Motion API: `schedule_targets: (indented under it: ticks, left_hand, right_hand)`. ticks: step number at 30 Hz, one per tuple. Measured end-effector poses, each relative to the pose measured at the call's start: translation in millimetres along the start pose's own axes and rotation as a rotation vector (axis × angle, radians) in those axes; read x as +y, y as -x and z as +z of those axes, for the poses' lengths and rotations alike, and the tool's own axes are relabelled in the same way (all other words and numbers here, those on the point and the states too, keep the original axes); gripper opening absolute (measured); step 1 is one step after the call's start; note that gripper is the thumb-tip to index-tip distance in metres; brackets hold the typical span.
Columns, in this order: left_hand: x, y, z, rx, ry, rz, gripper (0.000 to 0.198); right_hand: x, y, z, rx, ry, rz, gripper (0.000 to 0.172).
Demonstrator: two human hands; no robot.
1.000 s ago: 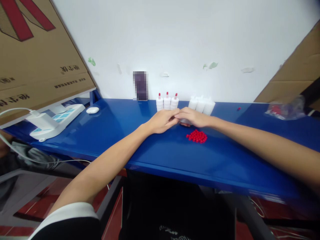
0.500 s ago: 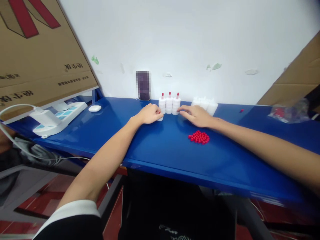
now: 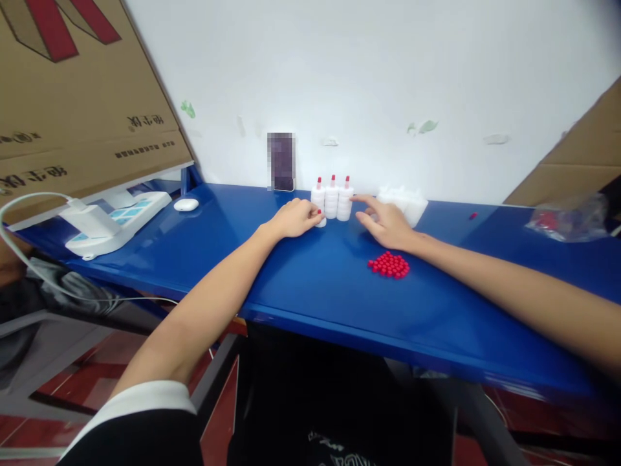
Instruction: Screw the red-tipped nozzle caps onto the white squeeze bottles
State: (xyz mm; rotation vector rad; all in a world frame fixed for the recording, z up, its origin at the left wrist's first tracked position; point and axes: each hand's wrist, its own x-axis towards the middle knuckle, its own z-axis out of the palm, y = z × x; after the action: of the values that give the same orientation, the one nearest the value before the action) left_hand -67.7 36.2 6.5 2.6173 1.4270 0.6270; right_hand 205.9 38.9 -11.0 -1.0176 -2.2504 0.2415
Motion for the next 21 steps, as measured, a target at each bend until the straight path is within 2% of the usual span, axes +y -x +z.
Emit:
schedule_targets:
  ticks: [4,7,9,11,14,15,18,21]
  left_hand:
    - [6.8,0.4,-2.3,0.103,0.028,0.022,0.045]
    - [14.5,1.9,-3.7,0.179,0.046,0.061,0.046]
    - [25.4,4.4,-1.7,0.179,0.043,0.101,0.045]
    - [43.0,7.6,3.4,0.123,0.033,0.181,0.044]
    - [76.5,12.4,14.7,-0.098,0.004,0.401,0.042]
    - [86.9,13.7,18.2,-0.134,-0.032,0.435,0.045]
    - [106.9,16.0,24.3,-0.167,-0.202,0.434,0.046]
    - [109.7,15.4,24.7,-0.192,-0.242,0.411,0.041]
  right_hand:
    - [2.3,-1.1,2.9,0.019,-0.028,-0.049,0.031]
    - [0.6,-2.3,3.1,-0.001,-0.014,-0.066,0.038]
    - [-1.7,-3.1,2.3,-0.006,-0.007,-0.066,0.039]
    - [-3.6,-3.6,1.6,-0.01,0.005,-0.068,0.039]
    - [-4.9,-3.9,1.3,-0.024,0.025,-0.064,0.04]
    - [-4.9,-3.9,1.5,-0.026,0.028,-0.06,0.039]
    - [-4.4,-3.7,2.3,-0.014,0.03,-0.058,0.039]
    - [-4.5,-3.8,3.1,0.002,0.032,-0.069,0.039]
